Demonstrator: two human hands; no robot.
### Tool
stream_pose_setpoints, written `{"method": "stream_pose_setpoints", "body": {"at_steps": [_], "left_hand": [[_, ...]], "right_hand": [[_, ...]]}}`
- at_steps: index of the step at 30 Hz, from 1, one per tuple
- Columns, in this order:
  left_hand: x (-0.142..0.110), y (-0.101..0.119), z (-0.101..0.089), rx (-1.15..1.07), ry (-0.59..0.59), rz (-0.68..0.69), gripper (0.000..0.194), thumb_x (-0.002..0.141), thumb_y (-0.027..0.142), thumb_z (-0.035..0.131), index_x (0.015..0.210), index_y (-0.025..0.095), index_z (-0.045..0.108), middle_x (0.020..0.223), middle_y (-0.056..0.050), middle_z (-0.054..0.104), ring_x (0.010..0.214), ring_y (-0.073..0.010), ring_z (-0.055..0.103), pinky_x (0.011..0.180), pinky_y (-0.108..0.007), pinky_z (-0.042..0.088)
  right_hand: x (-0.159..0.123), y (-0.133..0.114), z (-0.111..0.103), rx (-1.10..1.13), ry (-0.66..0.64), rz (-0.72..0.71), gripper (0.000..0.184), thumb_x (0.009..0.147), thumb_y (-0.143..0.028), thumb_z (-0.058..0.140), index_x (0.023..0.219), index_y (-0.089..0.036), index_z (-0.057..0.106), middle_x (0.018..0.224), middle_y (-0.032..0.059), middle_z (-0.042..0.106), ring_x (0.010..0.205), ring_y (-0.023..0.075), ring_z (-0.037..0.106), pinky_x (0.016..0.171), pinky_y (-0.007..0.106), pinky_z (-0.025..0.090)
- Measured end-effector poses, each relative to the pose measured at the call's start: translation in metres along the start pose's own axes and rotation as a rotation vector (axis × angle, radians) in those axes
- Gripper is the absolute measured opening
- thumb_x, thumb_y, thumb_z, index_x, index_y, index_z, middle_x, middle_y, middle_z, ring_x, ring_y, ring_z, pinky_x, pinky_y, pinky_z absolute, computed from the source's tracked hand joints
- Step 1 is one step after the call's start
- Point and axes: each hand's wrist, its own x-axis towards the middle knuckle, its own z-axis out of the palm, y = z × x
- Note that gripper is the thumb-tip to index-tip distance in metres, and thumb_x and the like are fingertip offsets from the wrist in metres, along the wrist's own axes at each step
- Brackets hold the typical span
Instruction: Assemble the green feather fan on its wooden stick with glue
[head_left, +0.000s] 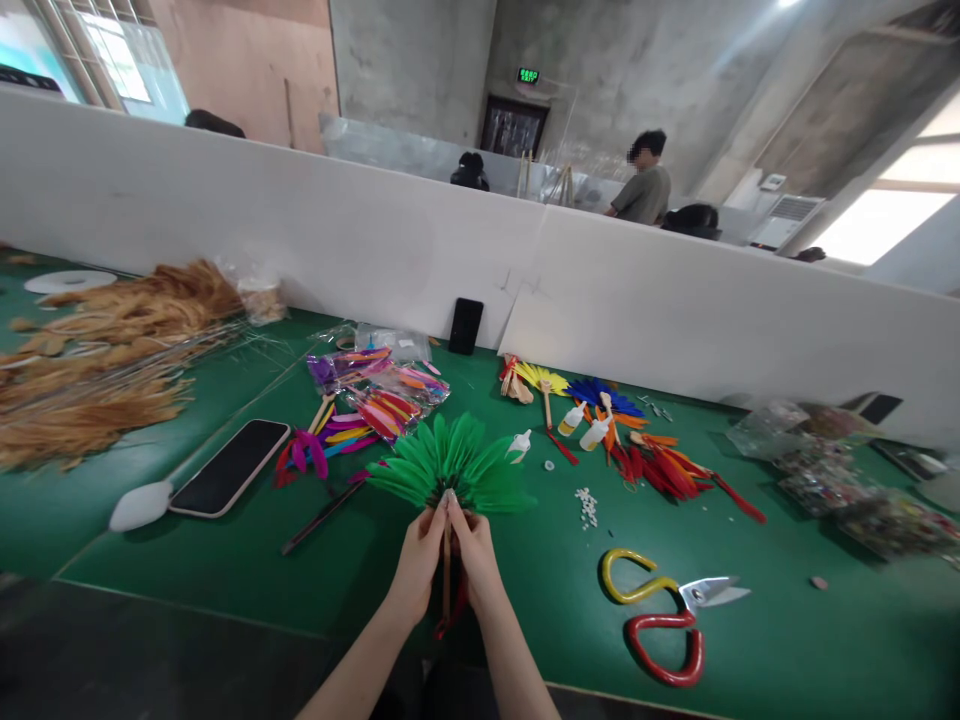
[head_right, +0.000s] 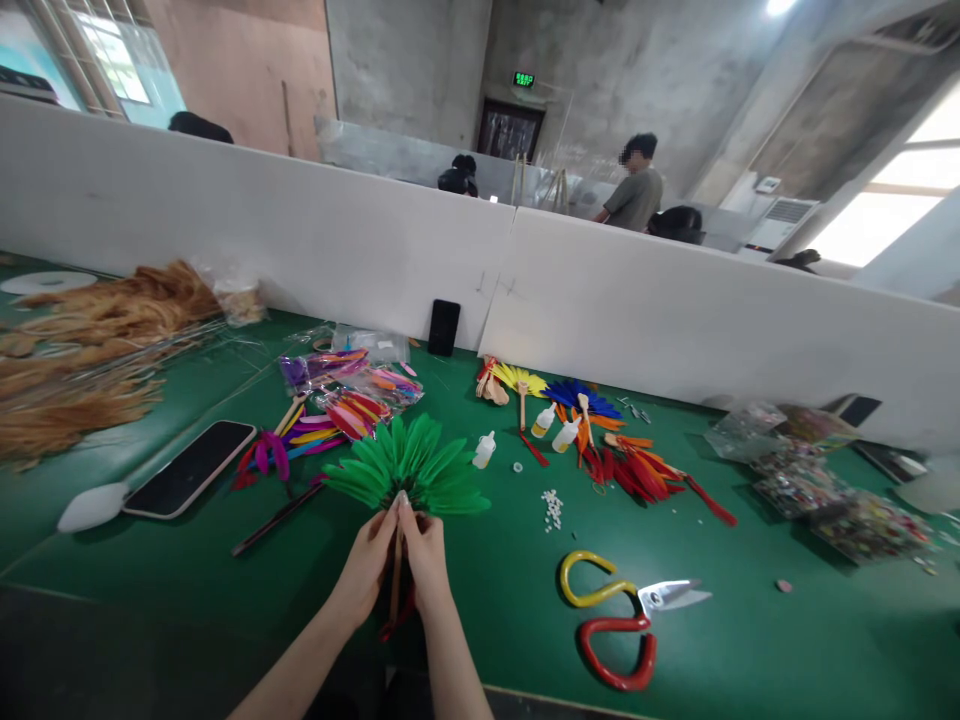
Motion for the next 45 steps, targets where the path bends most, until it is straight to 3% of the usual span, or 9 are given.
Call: {"method": "stream_pose_setpoints", "body": {"at_steps": [8,16,20,26,39,45], "left_hand": [[-0.0033,0.0037,0.0037,-0.02,0.006,-0.008,0.049,0.073,0.051,0.062,0.099,0.01,0.063,0.087,-0.011,0.07,0.082,-0.0238,0.066,0.068,-0.028,0.049],[-0.004,0.0031,0.0028,-0.001,-0.005,-0.003,0.047,0.075,0.052,0.06,0.098,0.011,0.063,0.086,-0.01,0.07,0.084,-0.0232,0.065,0.068,-0.027,0.049],[-0.0014,-0.0017,0.0004,0.007,-0.005,0.01,0.046,0.074,0.051,0.061,0.099,0.012,0.063,0.087,-0.009,0.07,0.084,-0.0226,0.065,0.069,-0.027,0.049],[-0.0041,-0.0013,0.0033,0.037,0.017,0.011,0.046,0.071,0.053,0.062,0.091,0.012,0.065,0.084,-0.009,0.07,0.08,-0.0226,0.065,0.069,-0.028,0.049],[-0.0068,0.0031,0.0071,0.069,0.063,0.031,0.049,0.067,0.056,0.064,0.086,0.012,0.066,0.081,-0.01,0.07,0.078,-0.0245,0.065,0.066,-0.029,0.049],[-0.0078,0.0019,0.0078,0.054,0.062,0.034,0.047,0.07,0.053,0.062,0.093,0.012,0.065,0.084,-0.009,0.07,0.079,-0.0229,0.065,0.066,-0.027,0.048]], "right_hand": [[-0.0046,-0.0095,0.0079,0.036,0.054,-0.026,0.038,0.058,-0.048,0.075,0.071,-0.013,0.069,0.059,0.0027,0.066,0.064,0.0193,0.063,0.055,0.026,0.047],[-0.0023,-0.0046,0.0051,0.101,0.078,0.007,0.043,0.062,-0.046,0.074,0.088,-0.013,0.068,0.09,0.0075,0.071,0.09,0.023,0.065,0.075,0.029,0.052],[-0.0032,-0.0066,0.0059,0.072,0.047,0.0,0.04,0.064,-0.046,0.072,0.084,-0.012,0.068,0.085,0.0079,0.072,0.087,0.0229,0.066,0.076,0.028,0.052],[-0.0021,-0.0078,0.0064,0.092,0.089,0.04,0.042,0.062,-0.046,0.074,0.085,-0.011,0.068,0.075,0.0055,0.071,0.075,0.0209,0.067,0.064,0.027,0.053],[-0.0011,-0.0032,0.0058,0.13,0.177,0.095,0.046,0.056,-0.044,0.078,0.09,-0.015,0.065,0.077,0.0058,0.072,0.08,0.0251,0.068,0.06,0.029,0.054],[-0.0003,0.0004,0.0047,0.091,0.194,0.109,0.04,0.057,-0.047,0.076,0.077,-0.016,0.062,0.067,0.0034,0.069,0.071,0.0227,0.068,0.058,0.029,0.053]]}}
